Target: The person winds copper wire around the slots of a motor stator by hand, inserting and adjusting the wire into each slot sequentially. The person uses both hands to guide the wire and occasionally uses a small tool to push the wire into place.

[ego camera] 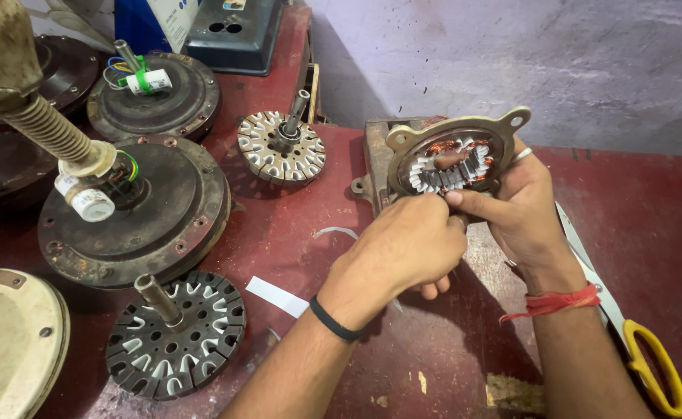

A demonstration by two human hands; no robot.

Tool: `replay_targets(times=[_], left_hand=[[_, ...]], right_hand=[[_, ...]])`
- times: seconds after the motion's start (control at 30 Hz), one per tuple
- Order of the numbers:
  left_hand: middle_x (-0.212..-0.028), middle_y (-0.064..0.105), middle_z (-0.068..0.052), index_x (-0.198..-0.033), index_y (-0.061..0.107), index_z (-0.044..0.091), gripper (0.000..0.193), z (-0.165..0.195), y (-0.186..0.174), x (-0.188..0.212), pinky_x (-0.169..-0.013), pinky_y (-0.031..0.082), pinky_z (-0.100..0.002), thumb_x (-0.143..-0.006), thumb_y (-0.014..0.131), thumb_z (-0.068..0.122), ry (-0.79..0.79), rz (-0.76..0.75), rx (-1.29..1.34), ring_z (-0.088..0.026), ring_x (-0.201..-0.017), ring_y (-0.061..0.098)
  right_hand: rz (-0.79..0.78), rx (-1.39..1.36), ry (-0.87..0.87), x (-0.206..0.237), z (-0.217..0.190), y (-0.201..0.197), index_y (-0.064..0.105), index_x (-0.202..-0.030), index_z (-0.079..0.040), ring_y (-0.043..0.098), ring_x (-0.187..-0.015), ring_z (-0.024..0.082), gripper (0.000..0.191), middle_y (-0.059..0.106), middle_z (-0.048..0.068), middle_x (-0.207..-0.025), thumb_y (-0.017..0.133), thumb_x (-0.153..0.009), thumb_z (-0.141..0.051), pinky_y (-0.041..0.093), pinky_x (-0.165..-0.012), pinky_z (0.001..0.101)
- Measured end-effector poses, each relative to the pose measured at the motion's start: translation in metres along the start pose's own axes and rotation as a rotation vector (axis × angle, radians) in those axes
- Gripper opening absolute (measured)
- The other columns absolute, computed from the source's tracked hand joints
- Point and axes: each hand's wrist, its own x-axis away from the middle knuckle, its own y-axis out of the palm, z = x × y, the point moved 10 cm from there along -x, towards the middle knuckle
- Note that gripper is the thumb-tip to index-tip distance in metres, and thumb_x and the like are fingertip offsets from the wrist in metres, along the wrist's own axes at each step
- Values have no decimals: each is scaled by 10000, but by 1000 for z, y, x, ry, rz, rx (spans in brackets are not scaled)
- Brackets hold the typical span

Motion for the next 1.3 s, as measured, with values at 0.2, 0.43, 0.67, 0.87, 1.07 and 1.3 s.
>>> replay_targets(times=[0.2, 0.43, 0.67, 0.87, 1.07, 1.3], left_hand=[[-624, 740, -153, -910, 673, -33, 369, -2, 2, 9, -487, 618, -381, -948, 531, 306, -33, -113, -104, -232, -475, 722], [-749, 741, -102, -913, 790, 115, 515, -6, -68, 24, -736, 573, -414, -754, 806, 605, -88, 208, -430, -262, -751, 738], [-1052, 772, -76, -1242, 662, 65, 724, 14, -81, 0, -867, 587, -319, -596, 951, 218, 473, 509, 6, -176, -973, 736], [-1158, 729, -28, -1297, 644, 23, 737, -4, -54, -27, -982, 564, -285, -612, 916, 10, 677, 277, 418, -121, -1078, 674], [-1169, 727, -25, -1336, 632, 31, 723, -9, -51, -34, -985, 566, -278, -657, 876, -10, 695, 264, 492, -110, -1077, 672], [-1033, 754, -26, -1232, 693, 62, 592, -5, -56, -27, -881, 584, -262, -658, 836, 89, 657, 402, 333, -95, -952, 714]], right_hand=[[12, 98, 78, -1, 4, -5, 575, -1325, 9, 681, -1123, 160, 538, 717, 83, -1202, 758, -824, 78, 567, -1021, 346], [68, 225, 97, -3, 5, -12, 557, -1285, 0, 690, -1093, 158, 519, 718, 86, -1167, 735, -811, 117, 586, -981, 338], [19, -5, 72, -1, 2, -5, 522, -1345, 2, 663, -1165, 181, 619, 674, 99, -1252, 737, -785, 153, 569, -1009, 354], [35, -28, -5, -1, -7, -10, 508, -1375, 4, 641, -1218, 197, 659, 649, 114, -1300, 728, -777, 172, 534, -1081, 361], [50, 108, -45, 0, -7, -15, 495, -1365, 3, 638, -1204, 172, 623, 639, 95, -1283, 716, -803, 156, 528, -1084, 337], [89, 163, -35, -1, -6, -18, 469, -1337, -8, 650, -1177, 170, 617, 644, 100, -1263, 704, -784, 136, 546, -1035, 328]])
